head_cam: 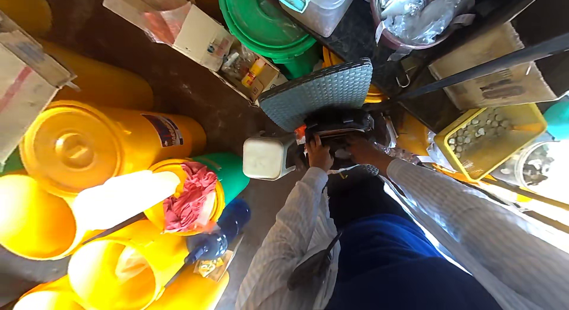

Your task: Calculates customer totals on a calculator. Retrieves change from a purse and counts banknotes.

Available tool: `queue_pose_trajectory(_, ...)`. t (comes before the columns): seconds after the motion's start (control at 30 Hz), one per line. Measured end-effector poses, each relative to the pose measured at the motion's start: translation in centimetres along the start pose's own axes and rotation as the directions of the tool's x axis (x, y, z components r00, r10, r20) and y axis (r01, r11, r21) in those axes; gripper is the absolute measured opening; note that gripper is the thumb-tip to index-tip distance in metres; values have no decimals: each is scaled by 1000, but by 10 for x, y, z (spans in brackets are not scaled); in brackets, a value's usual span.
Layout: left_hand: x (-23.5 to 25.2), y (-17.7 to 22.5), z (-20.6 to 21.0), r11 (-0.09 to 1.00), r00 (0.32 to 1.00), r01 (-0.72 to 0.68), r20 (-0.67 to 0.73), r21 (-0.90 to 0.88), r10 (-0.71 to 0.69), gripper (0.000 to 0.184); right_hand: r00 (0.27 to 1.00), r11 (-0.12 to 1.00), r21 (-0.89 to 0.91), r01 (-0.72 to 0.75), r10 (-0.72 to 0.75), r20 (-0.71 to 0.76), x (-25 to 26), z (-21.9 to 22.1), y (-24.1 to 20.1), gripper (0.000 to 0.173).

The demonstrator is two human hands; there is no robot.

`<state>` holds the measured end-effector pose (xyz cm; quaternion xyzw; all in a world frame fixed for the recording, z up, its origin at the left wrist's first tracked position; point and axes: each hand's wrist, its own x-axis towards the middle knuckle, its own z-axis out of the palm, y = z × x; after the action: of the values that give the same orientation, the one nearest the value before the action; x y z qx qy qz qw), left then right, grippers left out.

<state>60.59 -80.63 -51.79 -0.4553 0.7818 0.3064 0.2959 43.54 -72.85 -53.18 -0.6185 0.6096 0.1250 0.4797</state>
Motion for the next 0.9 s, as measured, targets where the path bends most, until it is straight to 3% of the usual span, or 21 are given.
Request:
queue_pose_trajectory(0.07,-1,0,0,999,997,-30,-69,-19,29,40,1000,1000,3,20,-20,-17,2,0,1,43)
queue_pose_trajectory(0.2,3,-2,-5,993,969,-61,-245,-104,34,84,999,995,95,33,-30,-29,-3,-4,-2,40)
queue_pose_trajectory(0.27,7,-2,-10,990,972,-44,-234,-132,12,92,996,978,207,15,2,-85,-6,-7,-4,44)
queue_pose_trajectory(0.4,13,-1,-21,996,992,6,-127,-85,-17,71,900,886,461,51,159,-407,-4,-25,-8,41)
queue_pose_trajectory(0.53,14,-1,-11,999,992,-9,-129,-36,4,59,770,926,365,96,163,-617,-6,-37,0,55)
queue_pose_trajectory(0.6,12,2,-10,999,991,-14,-132,-29,10,59,764,950,300,87,130,-632,-5,-38,3,58)
queue_pose_trajectory(0.8,17,-2,-17,997,990,-69,-126,-31,64,43,855,993,22,113,-86,-511,14,-27,19,26)
queue_pose_trajectory(0.9,22,-2,-19,998,989,-49,-142,-46,42,43,884,999,-6,50,-48,-466,13,-31,14,24)
